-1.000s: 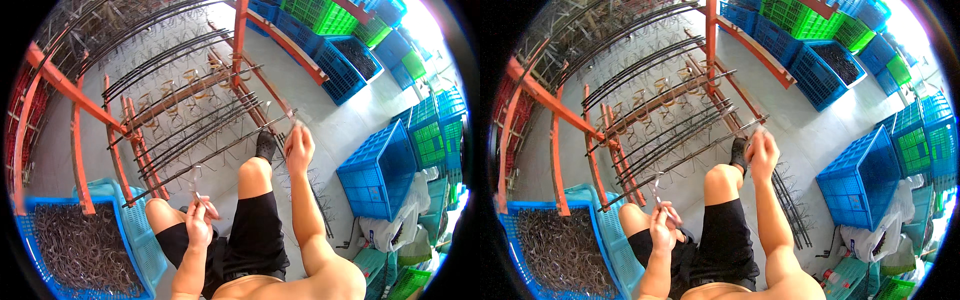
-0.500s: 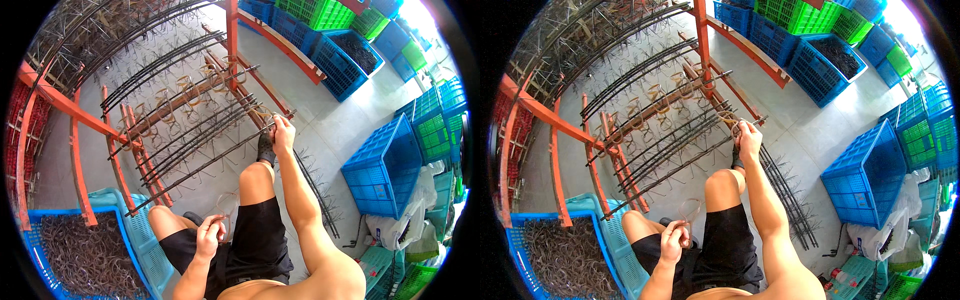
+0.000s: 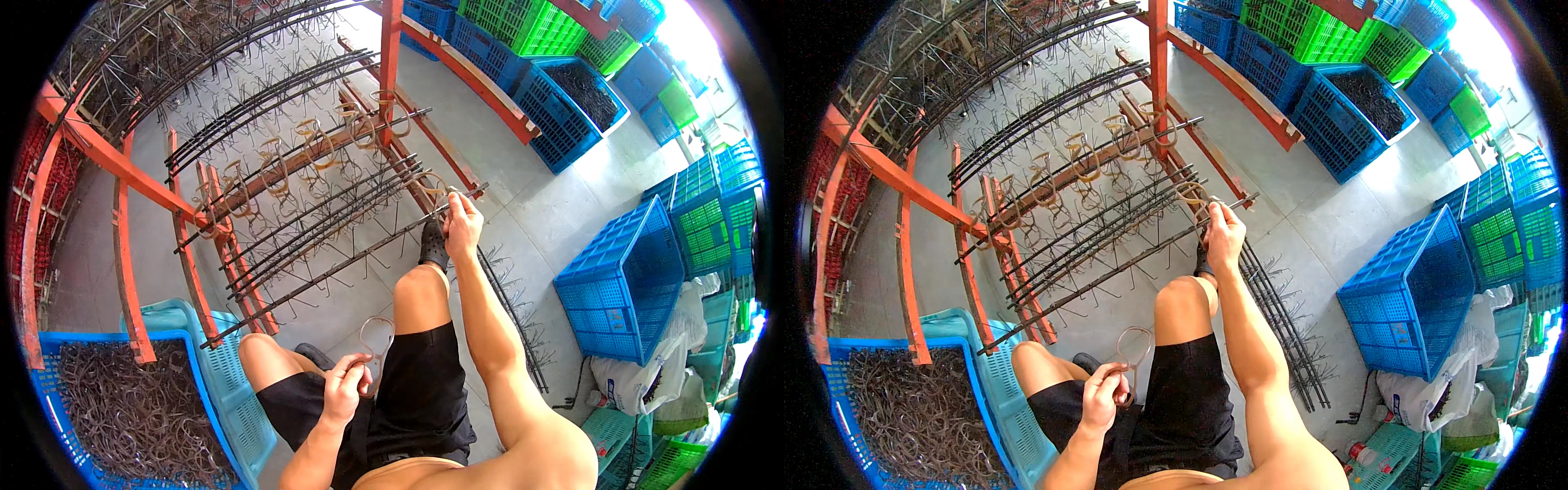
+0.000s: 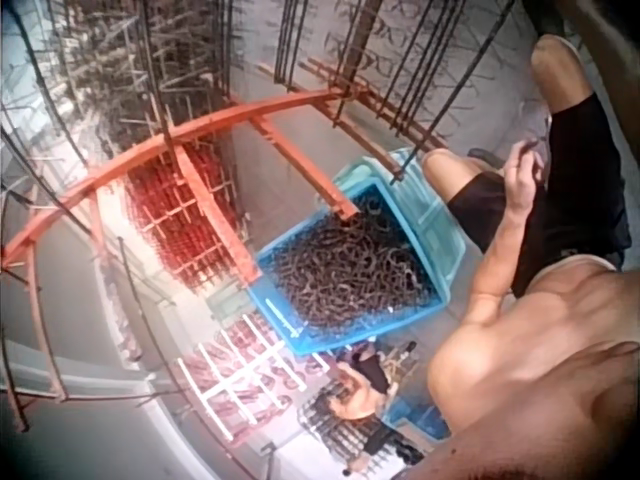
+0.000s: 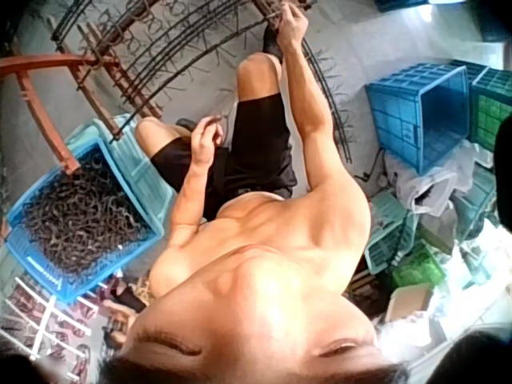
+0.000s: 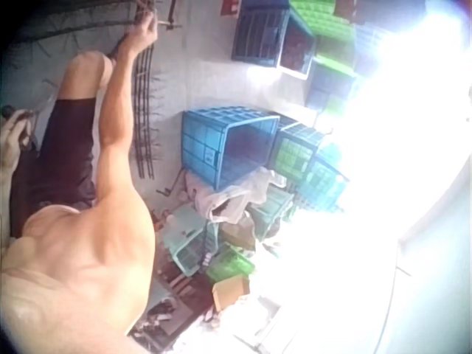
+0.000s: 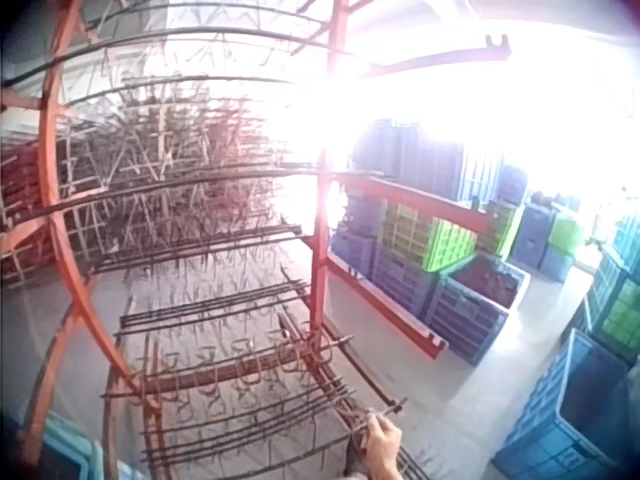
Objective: The person carries a metal frame to a work area and then sits to attach curved metal pieces to the frame using a blue basket of parts. The person repeatedly picks up curved pieces and secures them onto the frame's horizontal bars.
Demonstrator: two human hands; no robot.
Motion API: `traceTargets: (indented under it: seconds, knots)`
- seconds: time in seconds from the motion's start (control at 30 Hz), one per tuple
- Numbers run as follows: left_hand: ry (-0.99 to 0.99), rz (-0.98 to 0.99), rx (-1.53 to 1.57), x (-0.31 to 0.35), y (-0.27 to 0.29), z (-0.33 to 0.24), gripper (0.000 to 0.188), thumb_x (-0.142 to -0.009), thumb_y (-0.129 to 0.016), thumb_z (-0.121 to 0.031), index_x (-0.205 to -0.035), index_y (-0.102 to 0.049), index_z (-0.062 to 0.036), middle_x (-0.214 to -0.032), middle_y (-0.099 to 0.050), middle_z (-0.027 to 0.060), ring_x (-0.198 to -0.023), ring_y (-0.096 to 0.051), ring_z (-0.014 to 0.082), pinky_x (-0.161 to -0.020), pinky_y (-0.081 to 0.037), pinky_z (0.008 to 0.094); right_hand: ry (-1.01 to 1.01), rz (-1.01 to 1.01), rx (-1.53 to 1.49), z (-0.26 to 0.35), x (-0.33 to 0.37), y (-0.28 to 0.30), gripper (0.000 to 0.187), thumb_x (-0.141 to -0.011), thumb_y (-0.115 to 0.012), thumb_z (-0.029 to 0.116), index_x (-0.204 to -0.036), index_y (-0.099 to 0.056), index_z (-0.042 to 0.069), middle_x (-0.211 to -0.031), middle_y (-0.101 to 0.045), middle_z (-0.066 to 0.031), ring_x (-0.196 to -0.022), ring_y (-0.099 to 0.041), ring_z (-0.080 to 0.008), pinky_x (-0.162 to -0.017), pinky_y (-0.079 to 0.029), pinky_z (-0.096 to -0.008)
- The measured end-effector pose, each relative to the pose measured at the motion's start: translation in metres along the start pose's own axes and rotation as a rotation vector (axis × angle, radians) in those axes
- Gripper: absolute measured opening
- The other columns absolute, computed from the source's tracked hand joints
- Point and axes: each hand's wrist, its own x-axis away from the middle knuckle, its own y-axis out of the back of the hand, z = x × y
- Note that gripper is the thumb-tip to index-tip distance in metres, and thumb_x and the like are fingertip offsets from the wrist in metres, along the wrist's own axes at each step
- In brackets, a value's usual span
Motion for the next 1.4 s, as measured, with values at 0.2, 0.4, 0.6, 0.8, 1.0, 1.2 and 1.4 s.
traceTargets:
  seconds: [0.2, 0.4, 0.6, 0.8, 1.0, 1.2, 1.4]
  knots:
    - [0.017, 0.023, 0.061, -0.005, 0.003, 0.003, 0.019, -0.091, -0.044, -0.008, -0.101, -0.06, -0.0029, -0.069, -0.055, 0.0031, -0.054, -0.043, 0.0065, -0.05, -0.036, 0.0187, 0.096, 0.043, 0.335, 0.0, 0.014, -0.007, 0.019, -0.089, -0.058, 0.017, -0.096, -0.066, 0.002, -0.058, -0.047, 0.0076, -0.046, -0.036, -0.0014, -0.041, -0.028, -0.0191]
    - [0.006, 0.028, 0.047, -0.004, 0.006, -0.004, 0.018, -0.091, -0.047, -0.009, -0.103, -0.059, -0.0022, -0.07, -0.055, 0.0025, -0.055, -0.043, 0.0051, -0.051, -0.036, 0.0179, 0.174, 0.033, 0.4, -0.001, 0.007, -0.001, 0.021, -0.089, -0.058, 0.019, -0.096, -0.065, 0.001, -0.063, -0.051, 0.0063, -0.052, -0.039, -0.0022, -0.046, -0.032, -0.0196]
    - [-0.097, -0.013, -0.024, 0.003, 0.013, -0.017, 0.018, -0.091, -0.05, -0.013, -0.102, -0.06, -0.0017, -0.069, -0.055, 0.0004, -0.055, -0.043, 0.0039, -0.051, -0.035, 0.0168, 0.007, -0.055, 0.517, 0.027, 0.016, -0.014, 0.024, -0.088, -0.058, 0.021, -0.101, -0.06, 0.001, -0.07, -0.054, -0.0024, -0.054, -0.047, -0.0094, -0.049, -0.039, -0.0248]
    - [-0.643, -0.371, -0.609, -0.005, -0.01, -0.045, 0.016, -0.085, -0.052, -0.006, -0.094, -0.062, 0.0027, -0.075, -0.062, 0.012, -0.061, -0.058, 0.0187, -0.058, -0.046, 0.0268, 0.437, 0.547, 0.747, 0.045, 0.165, -0.036, 0.038, -0.085, -0.059, 0.015, -0.118, -0.045, 0.0, -0.109, -0.045, -0.016, -0.094, -0.049, -0.0247, -0.077, -0.044, -0.0354]
    - [-0.93, -0.448, -0.611, -0.015, -0.015, -0.061, 0.02, -0.086, -0.055, -0.007, -0.106, -0.059, -0.0011, -0.088, -0.058, 0.0118, -0.074, -0.059, 0.0228, -0.065, -0.047, 0.0321, -0.233, 0.52, 0.237, 0.033, 0.224, -0.065, 0.029, -0.094, -0.045, 0.017, -0.114, -0.05, -0.003, -0.08, -0.057, -0.0039, -0.069, -0.054, -0.0117, -0.064, -0.047, -0.0245]
    - [-0.823, -0.593, -0.841, -0.005, 0.009, -0.058, 0.024, -0.082, -0.059, -0.013, -0.103, -0.062, -0.0013, -0.079, -0.057, 0.0118, -0.073, -0.058, 0.0279, -0.064, -0.047, 0.0369, -0.035, 0.569, 0.316, 0.028, 0.239, -0.104, 0.023, -0.095, -0.042, 0.009, -0.113, -0.051, -0.002, -0.07, -0.052, -0.0018, -0.056, -0.048, -0.0075, -0.05, -0.04, -0.018]
    - [-0.599, -1.018, -0.973, 0.028, 0.136, -0.089, 0.012, -0.087, -0.056, -0.014, -0.09, -0.058, -0.0026, -0.087, -0.057, 0.013, -0.08, -0.057, 0.0276, -0.071, -0.046, 0.0367, 0.137, 0.189, 0.153, 0.037, 0.153, -0.067, 0.021, -0.094, -0.048, 0.012, -0.111, -0.053, 0.001, -0.063, -0.05, 0.0, -0.042, -0.041, -0.0053, -0.038, -0.032, -0.0188]
